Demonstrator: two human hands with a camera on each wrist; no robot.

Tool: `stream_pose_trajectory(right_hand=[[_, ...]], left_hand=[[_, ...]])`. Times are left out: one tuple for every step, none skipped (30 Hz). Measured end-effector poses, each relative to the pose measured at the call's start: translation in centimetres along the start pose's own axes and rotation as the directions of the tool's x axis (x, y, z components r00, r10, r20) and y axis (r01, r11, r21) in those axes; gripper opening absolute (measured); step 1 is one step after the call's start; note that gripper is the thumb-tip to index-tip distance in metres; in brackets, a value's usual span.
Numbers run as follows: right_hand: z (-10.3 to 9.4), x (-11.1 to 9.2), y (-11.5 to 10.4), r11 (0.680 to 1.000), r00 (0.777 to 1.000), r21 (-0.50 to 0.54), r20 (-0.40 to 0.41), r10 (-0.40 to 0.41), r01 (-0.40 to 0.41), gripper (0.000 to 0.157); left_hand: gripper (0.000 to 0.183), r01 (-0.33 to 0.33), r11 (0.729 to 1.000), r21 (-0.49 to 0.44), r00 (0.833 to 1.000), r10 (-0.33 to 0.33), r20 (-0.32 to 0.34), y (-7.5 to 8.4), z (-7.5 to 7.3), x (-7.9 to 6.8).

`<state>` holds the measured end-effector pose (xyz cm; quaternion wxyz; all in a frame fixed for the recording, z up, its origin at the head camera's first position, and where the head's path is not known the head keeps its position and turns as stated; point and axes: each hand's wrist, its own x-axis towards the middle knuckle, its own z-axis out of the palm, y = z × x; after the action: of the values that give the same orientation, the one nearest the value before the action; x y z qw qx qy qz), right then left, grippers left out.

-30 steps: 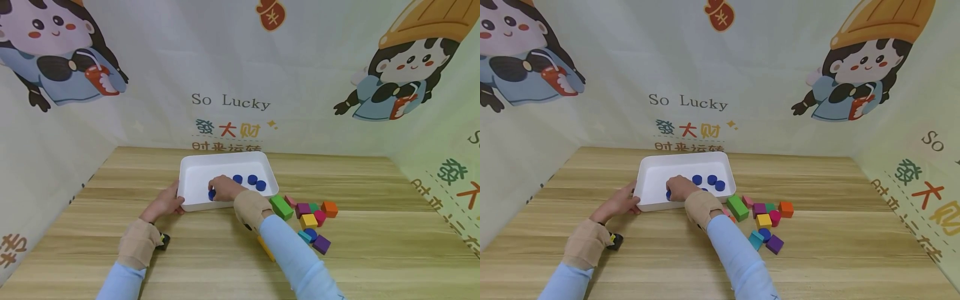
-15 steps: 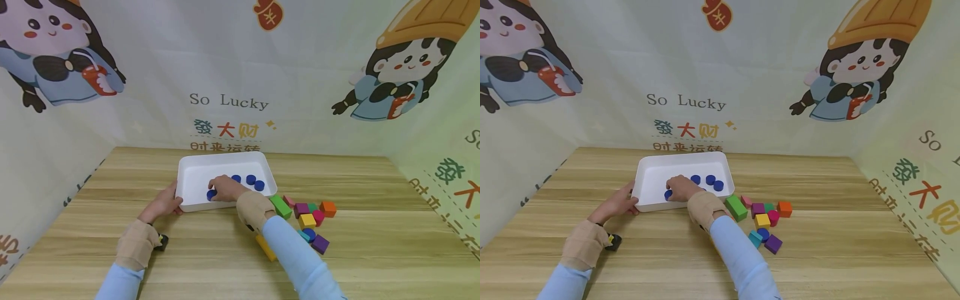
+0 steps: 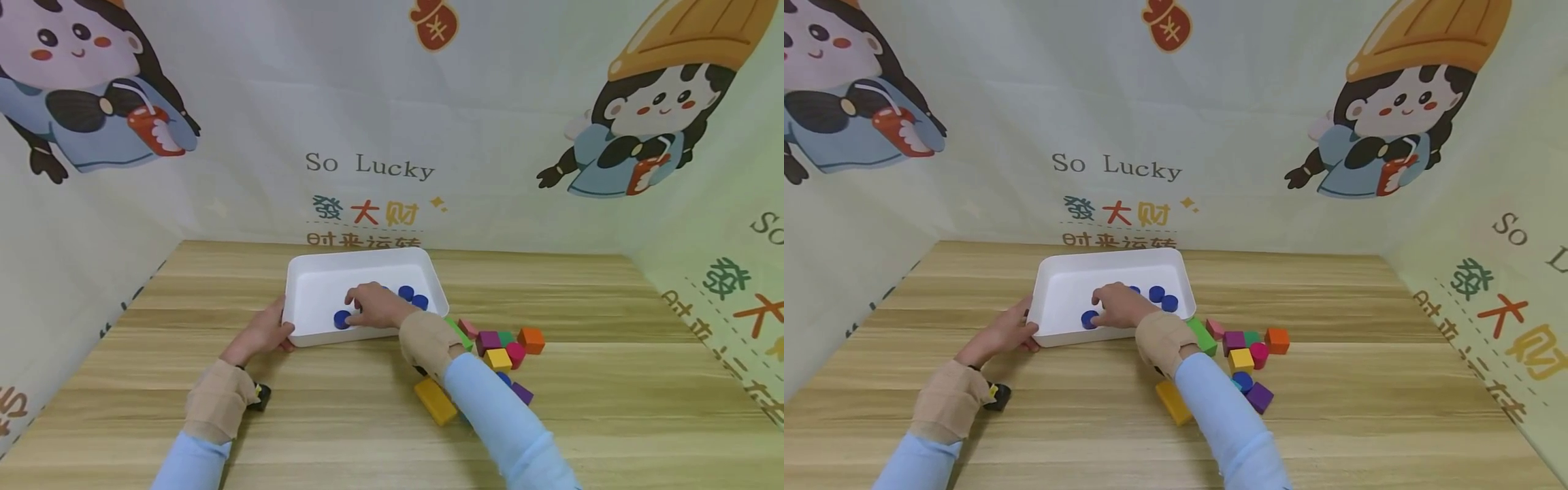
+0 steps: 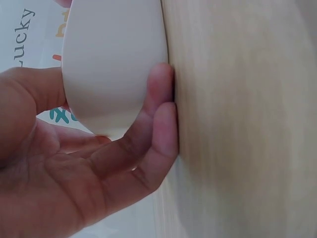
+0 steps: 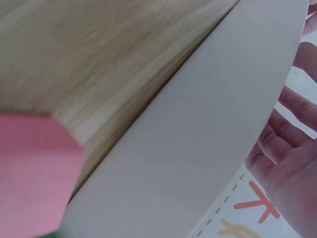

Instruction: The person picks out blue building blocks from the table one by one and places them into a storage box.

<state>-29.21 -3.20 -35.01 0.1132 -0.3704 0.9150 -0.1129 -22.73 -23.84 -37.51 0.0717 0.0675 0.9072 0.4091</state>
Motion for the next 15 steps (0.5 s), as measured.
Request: stream_pose_trajectory(right_hand=[[-0.1,-0.1,0.1,1.000,1.000,-0.001,-0.004,-0.004,0.004,0.035],[-0.2,-0.2,0.3,1.000,1.000,0.000,-0.011,-0.012,0.012,0.034],[-0.3,-0.4,0.4,1.000,1.000,-0.001,-0.019,-0.019,0.019,0.033],[-0.4,-0.5,0.5,1.000,0.999,-0.003,-0.027,-0.025,0.025,0.033],[-0.5,-0.6,0.6,0.999,0.999,-0.004,-0.037,-0.033,0.032,0.032],[-0.5,-0.7,0.7,0.999,0.998,-0.007,-0.046,-0.040,0.039,0.031],[-0.6,-0.8,0.8,0.999,0.997,-0.011,-0.057,-0.048,0.048,0.030],[-0.6,-0.9,0.9,0.998,0.996,-0.013,-0.069,-0.060,0.059,0.029],[-0.7,-1.0,0.9,0.997,0.994,-0.016,-0.078,-0.071,0.070,0.028],[-0.7,-1.1,1.0,0.996,0.993,-0.016,-0.086,-0.084,0.083,0.027],[-0.7,-1.2,1.1,0.996,0.991,-0.014,-0.093,-0.095,0.094,0.027],[-0.8,-1.3,1.1,0.995,0.990,-0.009,-0.097,-0.100,0.100,0.026],[-0.8,-1.4,1.1,0.995,0.990,-0.005,-0.099,-0.104,0.104,0.026],[-0.9,-1.5,1.2,0.994,0.990,-0.005,-0.097,-0.106,0.106,0.026],[-0.9,-1.6,1.2,0.995,0.990,-0.005,-0.094,-0.101,0.101,0.025]], left_hand=[[0.042,0.001,1.000,-0.002,1.000,-0.001,0.003,0.0,0.0,0.0],[0.043,0.003,1.000,-0.005,1.000,-0.003,0.006,0.1,0.0,0.0],[0.043,0.004,1.000,-0.006,1.000,-0.004,0.008,0.1,0.0,0.0],[0.043,0.008,1.000,-0.010,1.000,-0.008,0.008,0.1,0.0,0.0],[0.043,0.006,1.000,-0.013,1.000,-0.006,0.008,0.2,0.0,-0.1],[0.043,0.003,1.000,-0.012,1.000,-0.003,0.010,0.2,0.0,-0.1],[0.043,-0.003,1.000,-0.011,1.000,0.003,0.011,0.3,0.0,-0.1],[0.043,-0.005,1.000,-0.012,1.000,0.006,0.010,0.3,0.0,-0.2],[0.043,-0.007,1.000,-0.011,1.000,0.007,0.009,0.3,0.0,-0.2],[0.043,-0.006,1.000,-0.012,1.000,0.006,0.009,0.3,0.0,-0.2],[0.043,-0.008,1.000,-0.008,1.000,0.008,0.008,0.3,0.0,-0.2],[0.042,-0.008,1.000,-0.007,1.000,0.008,0.010,0.3,0.0,-0.2],[0.043,-0.009,1.000,-0.009,1.000,0.009,0.011,0.3,0.0,-0.2],[0.043,-0.006,1.000,-0.007,1.000,0.006,0.012,0.3,0.0,-0.2],[0.043,-0.003,1.000,-0.006,1.000,0.003,0.015,0.2,0.0,-0.2]])
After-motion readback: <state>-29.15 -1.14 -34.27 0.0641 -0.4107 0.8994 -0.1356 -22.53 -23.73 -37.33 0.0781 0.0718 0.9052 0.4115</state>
